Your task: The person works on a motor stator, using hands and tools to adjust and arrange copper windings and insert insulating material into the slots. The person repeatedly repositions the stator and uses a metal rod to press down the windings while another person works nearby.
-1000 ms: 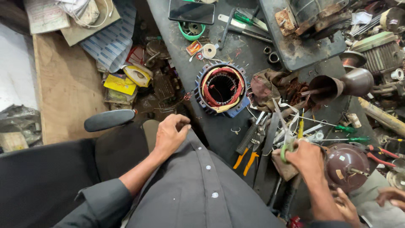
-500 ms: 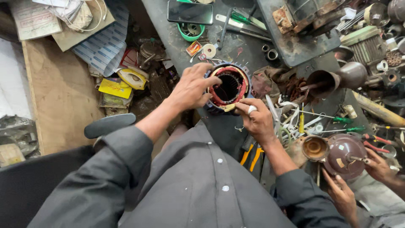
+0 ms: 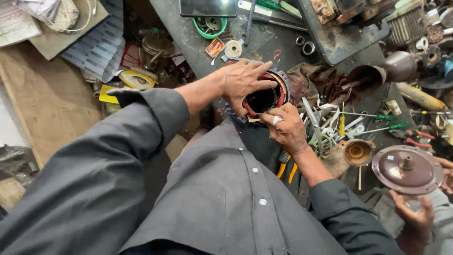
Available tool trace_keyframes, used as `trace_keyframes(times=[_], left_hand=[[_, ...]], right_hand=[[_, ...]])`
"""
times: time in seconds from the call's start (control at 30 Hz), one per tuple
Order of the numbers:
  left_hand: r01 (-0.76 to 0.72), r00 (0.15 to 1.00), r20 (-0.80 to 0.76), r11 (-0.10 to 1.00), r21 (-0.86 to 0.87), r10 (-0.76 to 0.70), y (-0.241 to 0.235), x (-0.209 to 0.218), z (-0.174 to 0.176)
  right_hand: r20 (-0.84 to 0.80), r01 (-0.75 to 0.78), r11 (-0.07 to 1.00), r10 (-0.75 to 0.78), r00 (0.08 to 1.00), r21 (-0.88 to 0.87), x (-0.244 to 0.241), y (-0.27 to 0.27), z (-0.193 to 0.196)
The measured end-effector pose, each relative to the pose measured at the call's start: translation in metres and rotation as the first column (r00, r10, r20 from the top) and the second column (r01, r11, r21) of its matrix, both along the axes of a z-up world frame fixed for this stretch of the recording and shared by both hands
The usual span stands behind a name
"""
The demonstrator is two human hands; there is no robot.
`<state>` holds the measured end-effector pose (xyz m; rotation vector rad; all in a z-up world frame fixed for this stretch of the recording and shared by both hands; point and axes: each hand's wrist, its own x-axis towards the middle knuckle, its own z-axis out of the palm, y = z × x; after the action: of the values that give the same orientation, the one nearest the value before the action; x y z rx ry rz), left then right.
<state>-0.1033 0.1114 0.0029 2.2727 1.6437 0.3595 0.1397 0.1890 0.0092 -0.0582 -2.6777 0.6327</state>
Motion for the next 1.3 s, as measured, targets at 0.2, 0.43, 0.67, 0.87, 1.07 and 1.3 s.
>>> trace_keyframes(times=[0.2, 0.43, 0.67, 0.87, 1.07, 1.3], left_hand=[[0.076, 0.995, 0.053, 0.978, 0.192, -0.088, 0.002, -0.014, -0.016], [0.108, 0.993, 0.037, 0.985, 0.138, -0.114, 0.005, -0.018, -0.012], [0.111, 0.984, 0.122, 0.978, 0.176, -0.133, 0.005, -0.022, -0.01], [0.088, 0.987, 0.122, 0.985, 0.146, -0.107, 0.008, -0.018, -0.003], [-0.145, 0.973, 0.223, 0.902, 0.405, 0.057, -0.039, 0.002, 0.004], [-0.176, 0.957, 0.286, 0.873, 0.456, 0.043, -0.082, 0.041, -0.009]], right_hand=[[0.03, 0.049, 0.988, -0.045, 0.999, -0.147, -0.003, 0.001, -0.001], [0.073, 0.119, 0.97, -0.105, 0.992, -0.211, -0.005, -0.002, 0.003], [0.027, 0.194, 0.981, -0.195, 0.981, 0.02, -0.01, -0.022, 0.005], [0.023, 0.152, 0.975, -0.158, 0.987, 0.165, -0.009, -0.033, 0.015], [0.023, 0.221, 0.975, -0.221, 0.975, 0.013, 0.006, -0.028, 0.022], [0.058, 0.04, 0.985, -0.05, 0.997, 0.167, 0.008, -0.009, 0.027]])
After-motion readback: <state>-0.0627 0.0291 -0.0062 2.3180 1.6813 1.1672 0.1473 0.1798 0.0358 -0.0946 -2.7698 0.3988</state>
